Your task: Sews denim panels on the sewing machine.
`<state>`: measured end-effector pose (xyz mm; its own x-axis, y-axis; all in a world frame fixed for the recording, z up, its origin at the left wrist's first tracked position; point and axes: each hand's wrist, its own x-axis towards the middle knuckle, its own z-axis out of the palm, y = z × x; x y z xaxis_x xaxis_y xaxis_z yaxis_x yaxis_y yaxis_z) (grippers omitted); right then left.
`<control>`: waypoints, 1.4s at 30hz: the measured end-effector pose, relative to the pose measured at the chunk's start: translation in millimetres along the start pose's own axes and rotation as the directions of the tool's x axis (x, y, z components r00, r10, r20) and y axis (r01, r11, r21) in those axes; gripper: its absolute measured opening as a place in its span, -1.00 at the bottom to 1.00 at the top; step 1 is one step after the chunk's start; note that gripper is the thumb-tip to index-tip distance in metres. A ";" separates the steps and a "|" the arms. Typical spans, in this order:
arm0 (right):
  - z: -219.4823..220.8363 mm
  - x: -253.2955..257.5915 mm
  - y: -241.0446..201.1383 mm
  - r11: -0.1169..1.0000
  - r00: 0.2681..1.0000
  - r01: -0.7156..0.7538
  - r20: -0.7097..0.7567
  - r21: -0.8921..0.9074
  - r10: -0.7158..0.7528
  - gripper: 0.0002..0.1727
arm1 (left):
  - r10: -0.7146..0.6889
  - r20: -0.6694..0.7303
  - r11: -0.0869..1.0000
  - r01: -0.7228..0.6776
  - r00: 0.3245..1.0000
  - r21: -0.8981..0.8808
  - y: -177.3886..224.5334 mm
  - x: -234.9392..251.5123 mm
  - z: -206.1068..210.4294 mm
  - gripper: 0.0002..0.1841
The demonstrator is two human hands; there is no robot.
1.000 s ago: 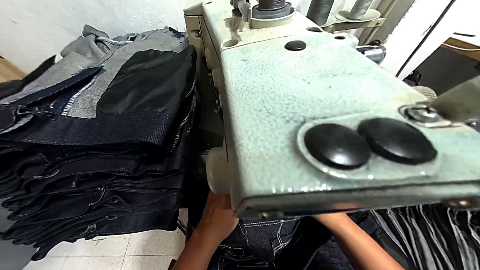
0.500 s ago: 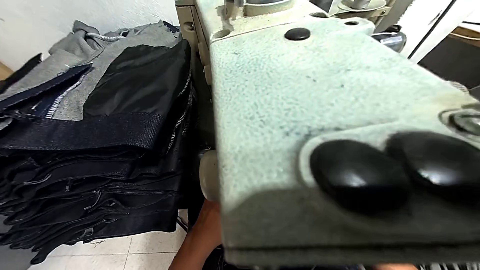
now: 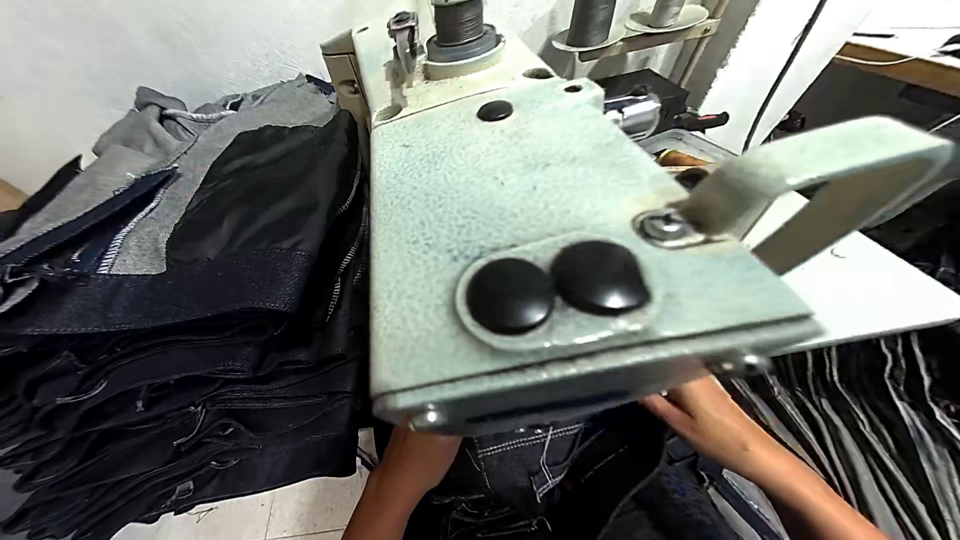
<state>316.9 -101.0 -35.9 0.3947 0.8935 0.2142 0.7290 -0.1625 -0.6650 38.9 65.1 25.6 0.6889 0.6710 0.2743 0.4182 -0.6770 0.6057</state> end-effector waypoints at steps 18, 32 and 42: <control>22.3 -21.9 8.4 0.633 0.978 -0.169 0.047 0.756 0.205 -0.60 | -0.379 -0.151 0.881 0.306 0.913 -0.361 33.3 -51.7 54.3 -0.31; -9.0 56.4 2.8 0.805 0.970 -0.224 0.044 0.549 0.240 -0.89 | -0.293 -0.213 0.926 0.222 0.932 -0.304 20.9 -14.2 40.7 -0.74; -20.4 51.3 -19.7 0.772 0.939 -0.327 0.097 0.545 0.330 -0.83 | -0.241 -0.218 0.926 0.157 0.946 -0.342 15.3 -18.4 42.7 -0.72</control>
<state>334.2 -60.5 2.8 0.5568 0.8260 -0.0874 0.1291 -0.1900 -0.9733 58.0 29.5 -2.0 0.4220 0.8634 0.2766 0.2926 -0.4184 0.8598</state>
